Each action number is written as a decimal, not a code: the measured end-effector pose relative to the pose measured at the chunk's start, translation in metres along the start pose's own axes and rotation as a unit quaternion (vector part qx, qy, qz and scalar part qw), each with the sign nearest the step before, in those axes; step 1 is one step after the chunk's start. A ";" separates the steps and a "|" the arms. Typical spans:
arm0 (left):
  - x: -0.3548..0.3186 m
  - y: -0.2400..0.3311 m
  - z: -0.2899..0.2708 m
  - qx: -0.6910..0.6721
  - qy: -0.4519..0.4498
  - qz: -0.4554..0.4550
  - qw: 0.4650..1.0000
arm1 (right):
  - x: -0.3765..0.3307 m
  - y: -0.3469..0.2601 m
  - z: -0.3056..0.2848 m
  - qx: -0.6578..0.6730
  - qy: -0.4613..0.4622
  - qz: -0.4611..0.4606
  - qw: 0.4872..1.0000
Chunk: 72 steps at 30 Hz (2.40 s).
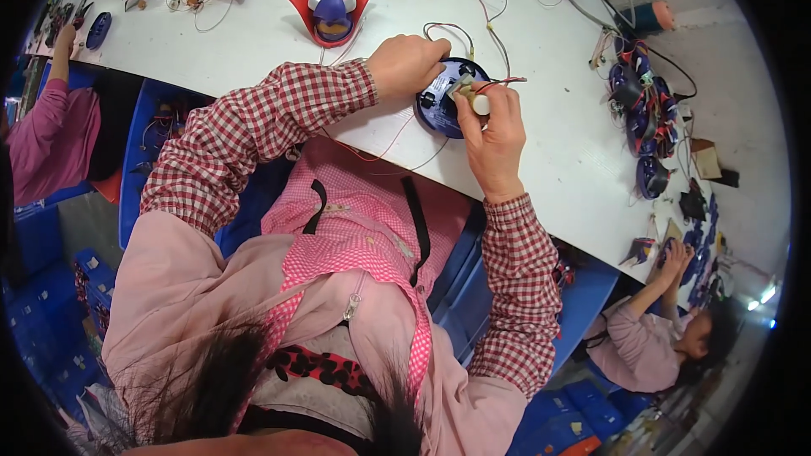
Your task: Assembling and testing plastic electronic toy components at a factory workbench.
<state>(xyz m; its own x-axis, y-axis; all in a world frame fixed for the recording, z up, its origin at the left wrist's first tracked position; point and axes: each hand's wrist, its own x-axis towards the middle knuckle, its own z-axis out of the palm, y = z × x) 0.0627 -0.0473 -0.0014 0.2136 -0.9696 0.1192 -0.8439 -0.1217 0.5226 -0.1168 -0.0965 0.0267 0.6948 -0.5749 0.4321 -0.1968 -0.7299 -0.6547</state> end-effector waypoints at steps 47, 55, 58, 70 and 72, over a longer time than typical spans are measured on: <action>-0.175 -0.059 -0.058 -0.023 0.334 -0.066 0.940 | -0.001 -0.071 0.074 -0.183 -0.121 -0.122 0.968; -0.140 -0.075 -0.047 0.055 0.174 -0.019 0.983 | 0.015 -0.056 0.077 -0.431 -0.164 -0.150 0.875; -0.136 -0.077 -0.043 0.057 0.184 -0.009 0.981 | 0.017 -0.048 0.082 -0.446 -0.165 -0.160 0.865; -0.146 -0.081 -0.052 0.021 0.186 0.004 0.982 | 0.034 -0.043 0.067 0.052 -0.155 0.087 0.983; -0.161 -0.068 -0.066 -0.005 0.311 0.011 0.950 | 0.031 -0.038 0.060 0.410 -0.242 0.350 0.806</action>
<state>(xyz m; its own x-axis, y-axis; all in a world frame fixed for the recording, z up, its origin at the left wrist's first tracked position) 0.1179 0.1309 -0.0006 0.4480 -0.6586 0.6046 -0.8476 -0.0977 0.5216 -0.0469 -0.0643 0.0279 0.8399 -0.3827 -0.3849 -0.2724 0.3162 -0.9087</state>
